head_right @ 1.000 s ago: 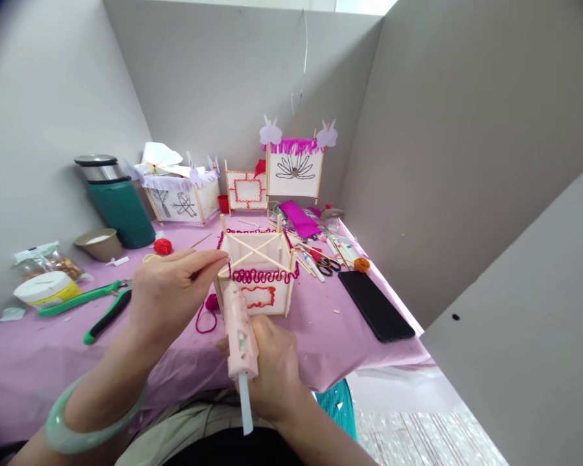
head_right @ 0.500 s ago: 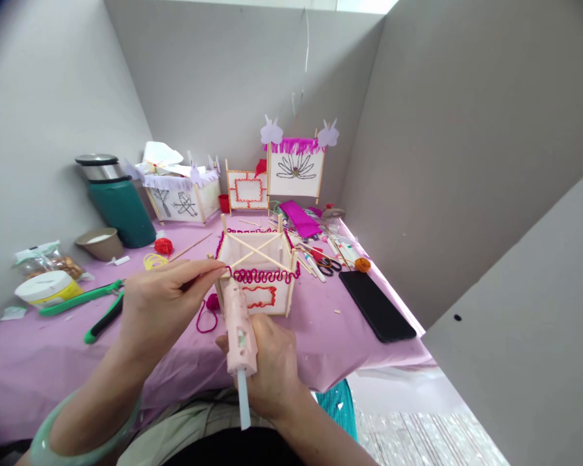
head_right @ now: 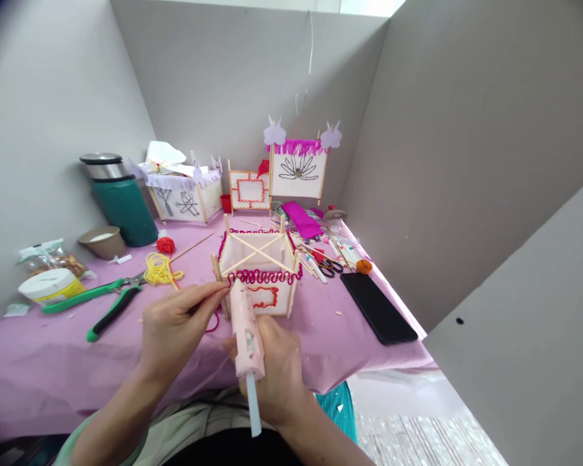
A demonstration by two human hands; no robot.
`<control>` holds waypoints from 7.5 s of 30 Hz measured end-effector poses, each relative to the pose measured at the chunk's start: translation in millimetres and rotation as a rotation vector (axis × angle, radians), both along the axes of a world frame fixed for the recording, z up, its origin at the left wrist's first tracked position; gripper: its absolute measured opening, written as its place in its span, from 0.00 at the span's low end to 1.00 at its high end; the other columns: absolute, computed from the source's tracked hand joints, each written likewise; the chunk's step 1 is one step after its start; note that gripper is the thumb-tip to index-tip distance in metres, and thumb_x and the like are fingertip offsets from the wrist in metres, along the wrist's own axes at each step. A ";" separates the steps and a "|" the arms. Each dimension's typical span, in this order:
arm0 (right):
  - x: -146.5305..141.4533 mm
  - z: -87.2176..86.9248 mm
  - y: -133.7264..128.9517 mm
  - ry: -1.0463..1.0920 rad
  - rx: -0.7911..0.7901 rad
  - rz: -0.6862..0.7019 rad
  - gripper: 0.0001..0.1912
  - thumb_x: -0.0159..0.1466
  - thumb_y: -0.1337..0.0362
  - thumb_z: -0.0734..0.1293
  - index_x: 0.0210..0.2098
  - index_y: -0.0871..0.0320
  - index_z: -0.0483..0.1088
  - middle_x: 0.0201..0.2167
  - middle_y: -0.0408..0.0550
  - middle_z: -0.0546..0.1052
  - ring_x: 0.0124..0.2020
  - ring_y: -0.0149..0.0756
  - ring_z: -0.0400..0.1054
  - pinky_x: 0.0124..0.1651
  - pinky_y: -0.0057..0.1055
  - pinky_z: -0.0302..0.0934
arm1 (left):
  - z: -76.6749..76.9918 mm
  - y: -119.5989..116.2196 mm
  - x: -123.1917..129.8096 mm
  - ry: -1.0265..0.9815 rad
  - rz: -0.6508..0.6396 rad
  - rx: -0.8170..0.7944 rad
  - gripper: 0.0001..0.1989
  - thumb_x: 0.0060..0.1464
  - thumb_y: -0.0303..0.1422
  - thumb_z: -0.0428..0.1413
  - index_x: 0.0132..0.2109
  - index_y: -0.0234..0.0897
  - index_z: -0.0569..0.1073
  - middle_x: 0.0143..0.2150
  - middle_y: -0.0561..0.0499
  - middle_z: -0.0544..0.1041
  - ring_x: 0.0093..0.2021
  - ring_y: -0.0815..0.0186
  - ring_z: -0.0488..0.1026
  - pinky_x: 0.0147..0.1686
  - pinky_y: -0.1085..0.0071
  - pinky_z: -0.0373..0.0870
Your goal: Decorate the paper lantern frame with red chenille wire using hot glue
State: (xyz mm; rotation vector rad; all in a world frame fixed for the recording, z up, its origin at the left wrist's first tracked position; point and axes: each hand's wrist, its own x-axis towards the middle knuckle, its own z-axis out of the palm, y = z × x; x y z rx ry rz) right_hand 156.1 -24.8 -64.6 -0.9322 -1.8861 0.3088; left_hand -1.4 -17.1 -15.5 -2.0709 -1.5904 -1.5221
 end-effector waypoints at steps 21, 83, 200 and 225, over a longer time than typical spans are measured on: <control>-5.2 12.2 0.9 0.121 -0.173 0.130 0.09 0.65 0.58 0.64 0.38 0.57 0.69 0.29 0.44 0.74 0.29 0.34 0.70 0.32 0.28 0.65 | -16.7 5.2 3.1 -0.168 0.039 -0.011 0.07 0.56 0.31 0.57 0.39 0.40 0.80 0.29 0.53 0.80 0.25 0.70 0.75 0.28 0.75 0.72; -6.6 5.6 0.5 -0.059 -0.007 0.023 0.12 0.67 0.58 0.60 0.31 0.58 0.64 0.25 0.45 0.69 0.24 0.34 0.65 0.27 0.28 0.57 | -19.5 2.5 11.3 -0.201 0.019 -0.086 0.09 0.59 0.32 0.52 0.36 0.34 0.76 0.23 0.54 0.76 0.21 0.72 0.71 0.25 0.77 0.66; -9.3 -2.2 6.1 -0.010 0.021 0.044 0.11 0.65 0.58 0.64 0.30 0.56 0.62 0.25 0.42 0.68 0.24 0.33 0.65 0.27 0.28 0.54 | -0.7 5.5 -4.9 0.178 0.043 0.129 0.05 0.58 0.26 0.54 0.41 0.35 0.74 0.33 0.52 0.78 0.31 0.70 0.75 0.33 0.75 0.68; -4.0 13.9 1.4 0.215 -0.268 0.211 0.09 0.65 0.59 0.64 0.31 0.56 0.65 0.24 0.41 0.68 0.24 0.31 0.64 0.28 0.26 0.60 | 5.7 3.9 4.1 0.294 0.172 -0.234 0.12 0.61 0.28 0.48 0.31 0.36 0.73 0.27 0.50 0.76 0.27 0.65 0.72 0.28 0.70 0.58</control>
